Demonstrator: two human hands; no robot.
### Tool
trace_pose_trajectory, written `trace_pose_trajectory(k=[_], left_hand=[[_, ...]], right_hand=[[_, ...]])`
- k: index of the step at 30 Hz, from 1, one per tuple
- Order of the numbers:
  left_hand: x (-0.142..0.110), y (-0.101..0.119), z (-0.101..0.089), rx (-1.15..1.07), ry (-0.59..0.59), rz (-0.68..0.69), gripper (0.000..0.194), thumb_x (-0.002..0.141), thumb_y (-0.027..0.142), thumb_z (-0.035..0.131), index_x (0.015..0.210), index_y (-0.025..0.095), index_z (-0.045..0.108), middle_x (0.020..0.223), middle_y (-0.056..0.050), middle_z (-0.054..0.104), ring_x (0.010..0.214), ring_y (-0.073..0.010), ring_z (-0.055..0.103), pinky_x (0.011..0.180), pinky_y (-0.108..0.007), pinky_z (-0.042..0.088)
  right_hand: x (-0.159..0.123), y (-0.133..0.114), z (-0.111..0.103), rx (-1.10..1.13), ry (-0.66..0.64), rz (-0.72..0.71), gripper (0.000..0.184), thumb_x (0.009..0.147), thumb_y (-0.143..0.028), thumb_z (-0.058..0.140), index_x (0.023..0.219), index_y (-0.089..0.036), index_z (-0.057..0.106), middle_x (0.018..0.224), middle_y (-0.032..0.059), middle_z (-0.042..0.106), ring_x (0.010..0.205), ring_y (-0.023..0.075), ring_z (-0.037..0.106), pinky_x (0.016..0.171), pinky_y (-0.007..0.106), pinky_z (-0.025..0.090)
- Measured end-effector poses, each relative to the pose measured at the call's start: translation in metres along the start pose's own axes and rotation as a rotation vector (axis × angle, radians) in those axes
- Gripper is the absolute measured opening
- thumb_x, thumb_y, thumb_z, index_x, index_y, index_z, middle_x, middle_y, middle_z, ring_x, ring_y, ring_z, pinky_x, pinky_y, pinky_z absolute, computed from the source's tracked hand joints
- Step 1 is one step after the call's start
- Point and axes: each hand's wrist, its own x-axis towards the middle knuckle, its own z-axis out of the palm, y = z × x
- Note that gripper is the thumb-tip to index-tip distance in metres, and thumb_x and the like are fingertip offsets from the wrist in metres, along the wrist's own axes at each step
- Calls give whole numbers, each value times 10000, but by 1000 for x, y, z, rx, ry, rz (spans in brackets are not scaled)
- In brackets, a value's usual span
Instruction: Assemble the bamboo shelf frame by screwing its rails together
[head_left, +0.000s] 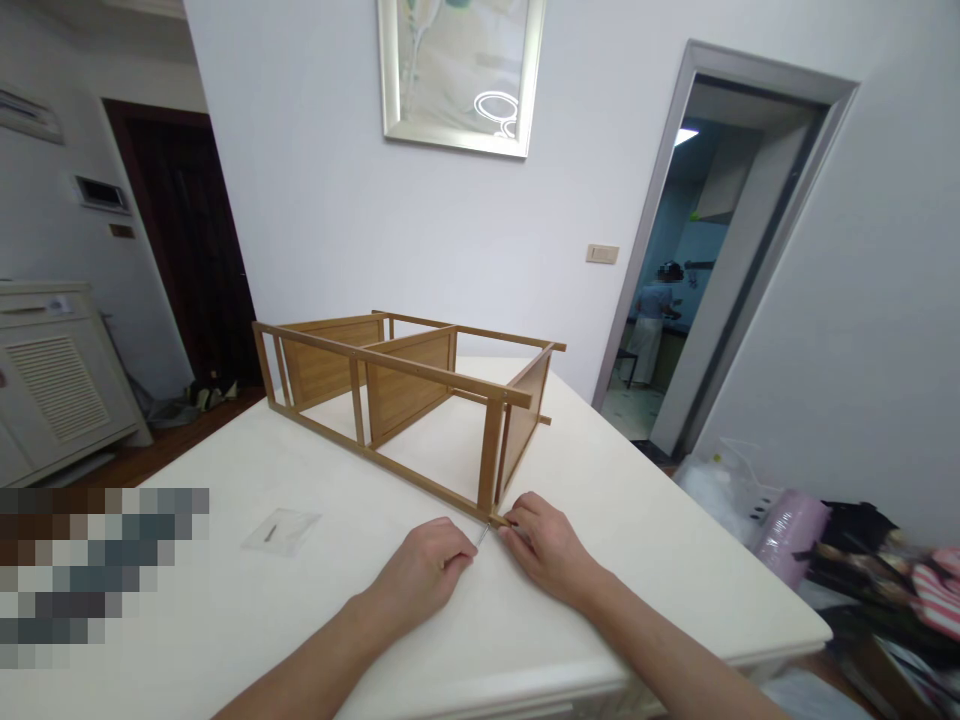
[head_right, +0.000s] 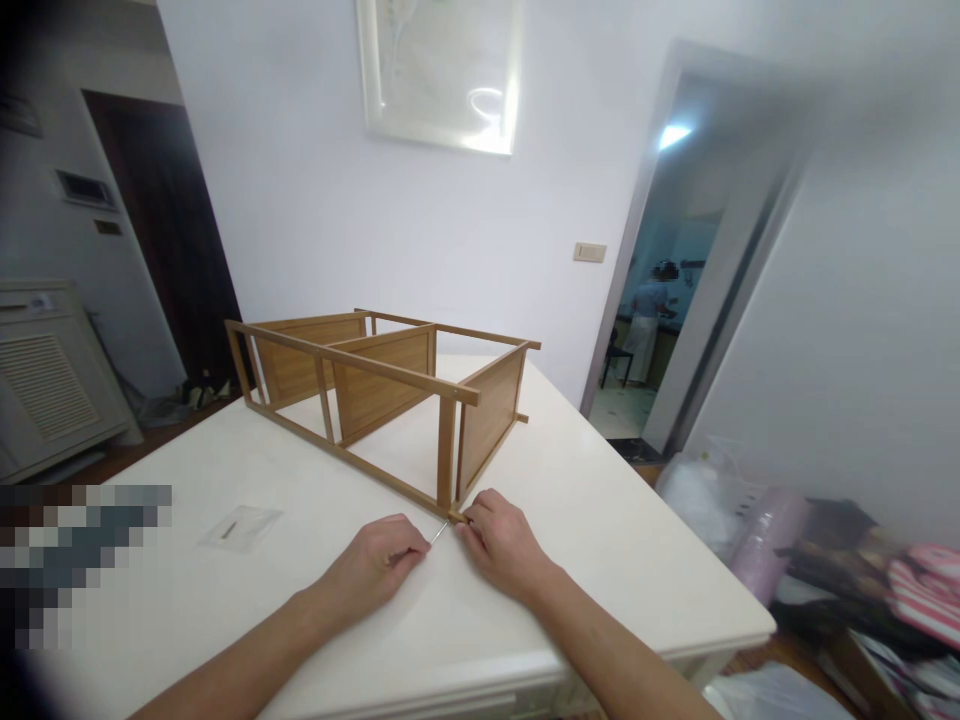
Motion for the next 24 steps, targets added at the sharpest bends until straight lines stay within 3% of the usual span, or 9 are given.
trace_pose_trajectory(k=[7,13,24], left_hand=[[4,1,-3,-125,105,-95,208,818,109,562,780,217,735,775,-21,733,765,-161,668,749,-283,521],[4,0,-1,-143,132,12,234,812,86,541,729,218,715,755,-24,723,757,-159,661,737,-285,526],[4,5,-3,-136,-43,-165,205,761,98,570,742,207,742,756,-18,716,726,-148,658,705,-253,505]], right_hand=[[0,-1,-1,2,0,-12,164,957,-243,490,872,-190,619,868,63,608,816,177,578,718,300,490],[0,-2,-2,4,-2,-18,170,958,-235,489,858,-196,621,870,62,610,821,177,588,721,298,492],[0,-1,-1,0,-4,-13,159,954,-237,494,873,-194,625,875,61,608,827,179,584,719,297,490]])
